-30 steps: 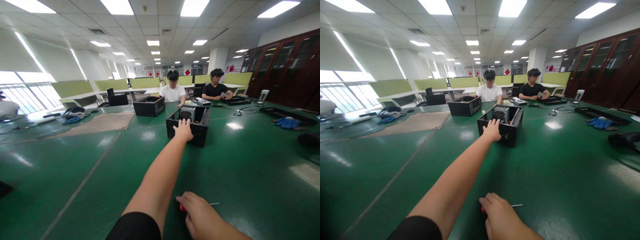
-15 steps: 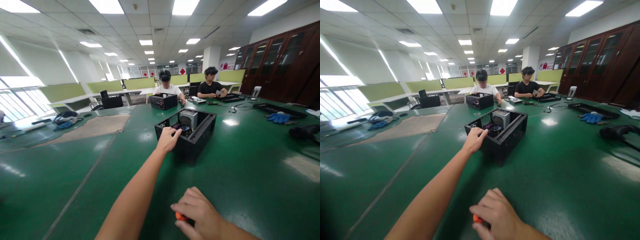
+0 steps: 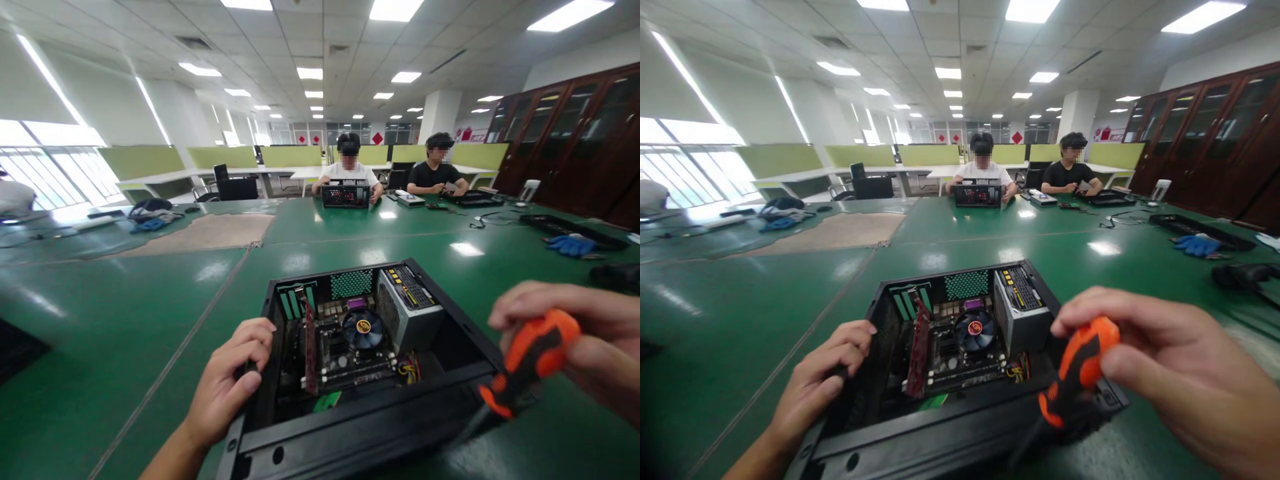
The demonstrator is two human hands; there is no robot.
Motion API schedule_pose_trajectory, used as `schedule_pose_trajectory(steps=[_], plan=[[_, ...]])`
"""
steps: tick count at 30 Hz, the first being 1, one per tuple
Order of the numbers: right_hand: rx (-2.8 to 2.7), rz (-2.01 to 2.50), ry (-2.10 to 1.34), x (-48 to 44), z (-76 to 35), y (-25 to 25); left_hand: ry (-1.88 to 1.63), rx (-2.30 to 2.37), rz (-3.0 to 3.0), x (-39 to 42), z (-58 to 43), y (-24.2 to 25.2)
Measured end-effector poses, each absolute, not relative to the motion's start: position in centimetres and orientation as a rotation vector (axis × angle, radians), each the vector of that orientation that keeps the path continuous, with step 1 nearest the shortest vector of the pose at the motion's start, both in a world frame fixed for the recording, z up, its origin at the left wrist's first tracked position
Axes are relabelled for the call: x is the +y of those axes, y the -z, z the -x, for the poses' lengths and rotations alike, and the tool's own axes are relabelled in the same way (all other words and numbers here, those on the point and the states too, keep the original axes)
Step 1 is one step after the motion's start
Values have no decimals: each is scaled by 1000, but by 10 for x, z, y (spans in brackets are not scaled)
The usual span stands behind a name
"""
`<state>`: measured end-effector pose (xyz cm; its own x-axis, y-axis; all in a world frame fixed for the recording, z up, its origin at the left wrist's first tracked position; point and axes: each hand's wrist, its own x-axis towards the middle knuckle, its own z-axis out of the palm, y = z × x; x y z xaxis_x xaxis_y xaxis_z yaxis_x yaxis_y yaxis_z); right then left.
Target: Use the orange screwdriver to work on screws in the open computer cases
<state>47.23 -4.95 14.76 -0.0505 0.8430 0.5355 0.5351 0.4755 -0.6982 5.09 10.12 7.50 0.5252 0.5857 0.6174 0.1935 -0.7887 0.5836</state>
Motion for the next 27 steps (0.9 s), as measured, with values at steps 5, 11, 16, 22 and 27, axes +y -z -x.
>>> schedule_pose_trajectory(steps=[5,11,16,22,27], plan=[[-2033,1215,-2,6,-421,-179,-1287,729,-2179,80,-36,-68],[-2329,1104,-20,65,-392,-140,-1298,741,-2167,81,-38,-67],[-2219,1121,-31,71,-400,-121,-1263,737,-2185,81,-35,-66],[-2200,1130,-23,66,-400,-122,-1242,782,-2167,80,-35,-68],[-2210,1129,0,66,-398,-123,-1230,817,-2156,78,-35,-70]])
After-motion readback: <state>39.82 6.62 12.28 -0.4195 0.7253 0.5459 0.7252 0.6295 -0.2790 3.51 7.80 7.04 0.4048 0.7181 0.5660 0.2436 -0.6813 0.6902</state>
